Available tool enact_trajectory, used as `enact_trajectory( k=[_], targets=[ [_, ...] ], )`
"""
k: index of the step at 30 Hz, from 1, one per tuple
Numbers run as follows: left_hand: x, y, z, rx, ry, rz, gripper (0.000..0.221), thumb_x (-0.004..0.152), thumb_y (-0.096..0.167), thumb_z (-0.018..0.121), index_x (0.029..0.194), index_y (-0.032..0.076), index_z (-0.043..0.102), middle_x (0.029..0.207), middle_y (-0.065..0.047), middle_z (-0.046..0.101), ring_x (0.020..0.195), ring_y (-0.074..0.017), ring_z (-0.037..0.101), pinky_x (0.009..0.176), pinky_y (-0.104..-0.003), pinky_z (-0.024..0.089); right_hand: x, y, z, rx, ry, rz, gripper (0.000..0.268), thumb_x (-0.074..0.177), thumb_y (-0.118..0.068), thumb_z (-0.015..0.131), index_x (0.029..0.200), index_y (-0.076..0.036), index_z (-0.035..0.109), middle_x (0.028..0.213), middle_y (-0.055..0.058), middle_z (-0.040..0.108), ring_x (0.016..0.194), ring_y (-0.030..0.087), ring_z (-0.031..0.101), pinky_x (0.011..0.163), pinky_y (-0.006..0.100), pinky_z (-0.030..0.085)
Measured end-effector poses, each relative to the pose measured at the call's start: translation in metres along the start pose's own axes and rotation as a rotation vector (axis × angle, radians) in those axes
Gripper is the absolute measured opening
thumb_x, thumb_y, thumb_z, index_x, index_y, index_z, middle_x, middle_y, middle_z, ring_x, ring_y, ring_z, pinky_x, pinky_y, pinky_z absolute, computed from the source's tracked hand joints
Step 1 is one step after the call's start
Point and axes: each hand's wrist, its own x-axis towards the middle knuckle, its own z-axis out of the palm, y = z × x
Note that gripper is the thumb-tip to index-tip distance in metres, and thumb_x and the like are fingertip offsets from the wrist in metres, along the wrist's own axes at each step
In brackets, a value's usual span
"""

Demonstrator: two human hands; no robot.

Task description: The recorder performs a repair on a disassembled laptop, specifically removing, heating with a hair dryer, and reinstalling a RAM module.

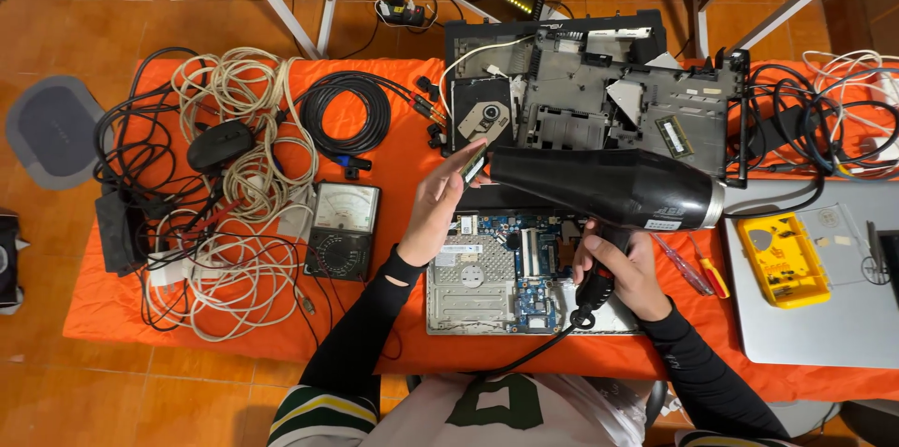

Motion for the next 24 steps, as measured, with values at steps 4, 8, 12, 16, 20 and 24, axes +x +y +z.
enact_trajectory(
  k=[4,8,12,16,20,24],
  targets=[
    [-0.001,-0.003,-0.001,-0.012,-0.004,0.001,0.070,0.109,0.054,0.048,0.154,0.000,0.048,0.155,-0.012,0.054,0.115,-0.0164,0.064,0.106,-0.034,0.047,0.000,-0.002,0.001,-0.025,-0.004,0.007,0.017,0.098,-0.010,0.057,0.111,-0.001,0.053,0.071,0.008,0.058,0.063,0.024,0.068,0.062,0.037,0.056],
    [-0.003,-0.004,0.000,-0.026,-0.001,0.007,0.070,0.109,0.054,0.048,0.155,0.000,0.048,0.155,-0.013,0.055,0.115,-0.0156,0.063,0.107,-0.034,0.046,0.000,-0.002,0.001,-0.028,-0.016,-0.003,0.016,0.098,-0.010,0.057,0.111,-0.001,0.053,0.071,0.008,0.058,0.063,0.024,0.068,0.061,0.037,0.057],
    [-0.001,-0.001,0.000,-0.043,-0.003,-0.003,0.070,0.109,0.053,0.049,0.153,0.000,0.047,0.154,-0.011,0.055,0.113,-0.0154,0.064,0.105,-0.034,0.048,0.001,-0.002,0.001,-0.011,-0.015,-0.007,0.016,0.097,-0.009,0.057,0.111,-0.001,0.054,0.069,0.008,0.058,0.061,0.024,0.068,0.060,0.037,0.057],
    [-0.001,0.000,0.000,-0.019,0.003,0.011,0.070,0.109,0.053,0.050,0.154,0.000,0.048,0.151,-0.012,0.057,0.113,-0.0148,0.063,0.106,-0.033,0.047,0.003,-0.007,0.006,-0.030,-0.029,-0.007,0.015,0.099,-0.009,0.056,0.111,0.000,0.054,0.071,0.008,0.059,0.063,0.023,0.068,0.062,0.037,0.056],
    [-0.001,0.002,-0.001,0.029,-0.011,-0.009,0.073,0.108,0.056,0.049,0.155,0.001,0.049,0.142,-0.012,0.063,0.113,-0.0143,0.064,0.108,-0.034,0.047,0.002,-0.012,0.009,-0.012,-0.014,-0.001,0.016,0.098,-0.008,0.056,0.111,0.000,0.053,0.070,0.009,0.059,0.061,0.024,0.067,0.061,0.037,0.055],
    [-0.002,0.006,0.002,0.054,-0.017,-0.003,0.072,0.108,0.056,0.051,0.154,0.001,0.049,0.146,-0.012,0.060,0.114,-0.0152,0.064,0.115,-0.037,0.044,0.004,-0.012,0.008,0.005,0.004,-0.022,0.018,0.096,-0.007,0.056,0.112,0.001,0.052,0.069,0.009,0.058,0.058,0.025,0.066,0.059,0.037,0.055]
  ],
)
